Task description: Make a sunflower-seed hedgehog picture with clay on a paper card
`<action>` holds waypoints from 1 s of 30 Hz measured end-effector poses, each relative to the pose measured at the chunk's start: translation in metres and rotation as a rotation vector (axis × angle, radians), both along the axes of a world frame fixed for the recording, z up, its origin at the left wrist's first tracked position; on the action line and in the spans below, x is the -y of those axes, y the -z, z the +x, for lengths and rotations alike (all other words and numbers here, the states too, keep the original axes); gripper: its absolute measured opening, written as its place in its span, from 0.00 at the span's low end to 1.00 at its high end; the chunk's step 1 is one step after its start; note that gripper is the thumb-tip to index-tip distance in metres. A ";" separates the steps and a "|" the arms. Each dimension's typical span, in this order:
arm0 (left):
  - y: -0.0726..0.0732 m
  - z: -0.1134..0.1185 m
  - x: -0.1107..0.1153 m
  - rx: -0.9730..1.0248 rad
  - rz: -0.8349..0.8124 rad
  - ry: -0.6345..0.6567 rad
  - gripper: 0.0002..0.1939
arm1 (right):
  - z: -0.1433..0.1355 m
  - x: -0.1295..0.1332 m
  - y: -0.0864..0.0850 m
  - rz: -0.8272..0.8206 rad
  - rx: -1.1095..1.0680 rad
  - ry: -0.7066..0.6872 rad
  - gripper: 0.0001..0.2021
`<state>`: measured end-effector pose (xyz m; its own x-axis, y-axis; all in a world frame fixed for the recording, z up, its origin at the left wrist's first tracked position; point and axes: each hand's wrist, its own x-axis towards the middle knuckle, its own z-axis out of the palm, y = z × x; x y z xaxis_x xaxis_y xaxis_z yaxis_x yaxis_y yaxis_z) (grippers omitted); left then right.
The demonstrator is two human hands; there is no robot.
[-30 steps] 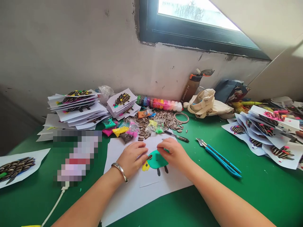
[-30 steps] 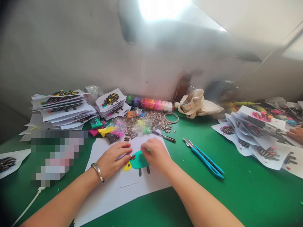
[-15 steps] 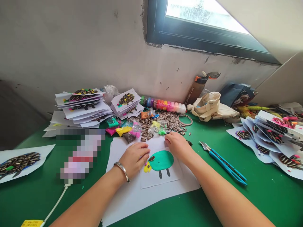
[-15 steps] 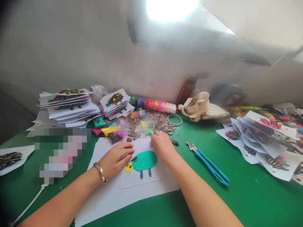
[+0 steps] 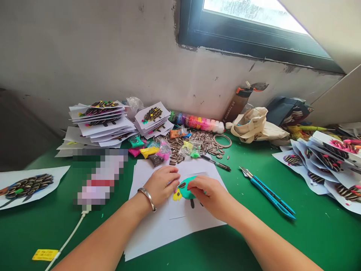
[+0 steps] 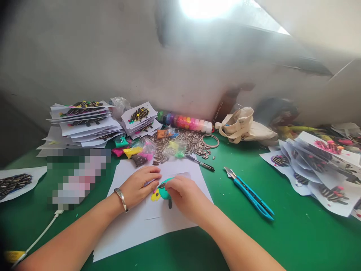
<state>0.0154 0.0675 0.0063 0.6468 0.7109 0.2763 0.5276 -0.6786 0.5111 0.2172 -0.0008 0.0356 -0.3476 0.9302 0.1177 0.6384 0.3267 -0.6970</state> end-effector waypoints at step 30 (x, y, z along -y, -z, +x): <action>-0.004 -0.001 0.002 -0.009 -0.090 -0.025 0.12 | -0.017 -0.008 0.018 0.229 0.167 0.030 0.09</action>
